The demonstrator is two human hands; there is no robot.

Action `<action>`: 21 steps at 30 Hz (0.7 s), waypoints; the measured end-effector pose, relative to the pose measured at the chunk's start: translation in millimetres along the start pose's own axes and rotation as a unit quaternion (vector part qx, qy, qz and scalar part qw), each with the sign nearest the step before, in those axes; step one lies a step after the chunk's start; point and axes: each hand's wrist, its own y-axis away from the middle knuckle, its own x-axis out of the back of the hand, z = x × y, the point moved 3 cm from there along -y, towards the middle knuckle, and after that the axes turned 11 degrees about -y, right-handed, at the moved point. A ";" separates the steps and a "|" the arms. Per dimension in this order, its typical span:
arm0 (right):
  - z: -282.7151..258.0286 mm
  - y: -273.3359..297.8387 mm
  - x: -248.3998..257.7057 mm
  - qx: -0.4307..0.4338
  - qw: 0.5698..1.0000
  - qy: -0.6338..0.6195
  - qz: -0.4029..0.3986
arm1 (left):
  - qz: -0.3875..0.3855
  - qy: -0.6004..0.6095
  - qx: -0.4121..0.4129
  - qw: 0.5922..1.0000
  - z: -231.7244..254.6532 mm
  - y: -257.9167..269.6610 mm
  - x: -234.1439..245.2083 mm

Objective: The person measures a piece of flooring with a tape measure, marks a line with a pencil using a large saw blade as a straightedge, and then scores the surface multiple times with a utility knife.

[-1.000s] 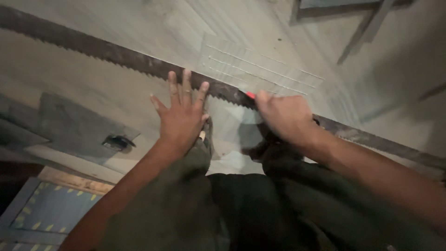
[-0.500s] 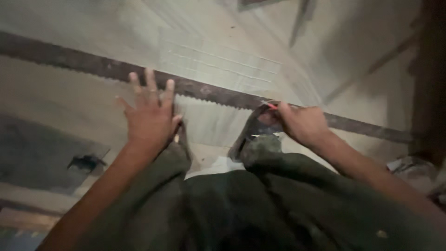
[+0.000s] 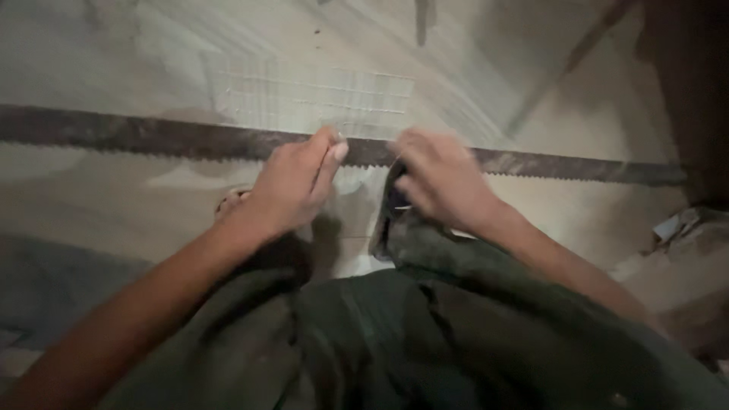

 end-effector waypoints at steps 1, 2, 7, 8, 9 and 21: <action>19.6 14.3 7.0 -0.077 0.995 0.025 0.060 | -0.031 -0.062 0.025 0.997 -1.8 -3.6 -0.1; 39.4 28.0 11.7 -0.154 0.980 0.049 0.120 | -0.030 -0.097 0.018 0.995 -0.7 -7.8 -1.4; 119.1 56.7 -12.7 -0.223 0.954 0.131 0.150 | 0.028 -0.272 -0.096 0.957 8.2 -20.9 -30.6; 129.3 60.5 -18.2 -0.220 0.956 0.136 0.141 | 0.008 -0.315 -0.102 0.944 8.1 -25.6 -38.5; 137.7 65.5 -23.2 -0.225 0.955 0.132 0.139 | -0.011 -0.358 -0.110 0.927 6.2 -30.6 -45.4; 155.9 76.5 -33.4 -0.224 0.958 0.117 0.138 | 0.001 -0.427 -0.145 0.892 -2.2 -54.9 -78.6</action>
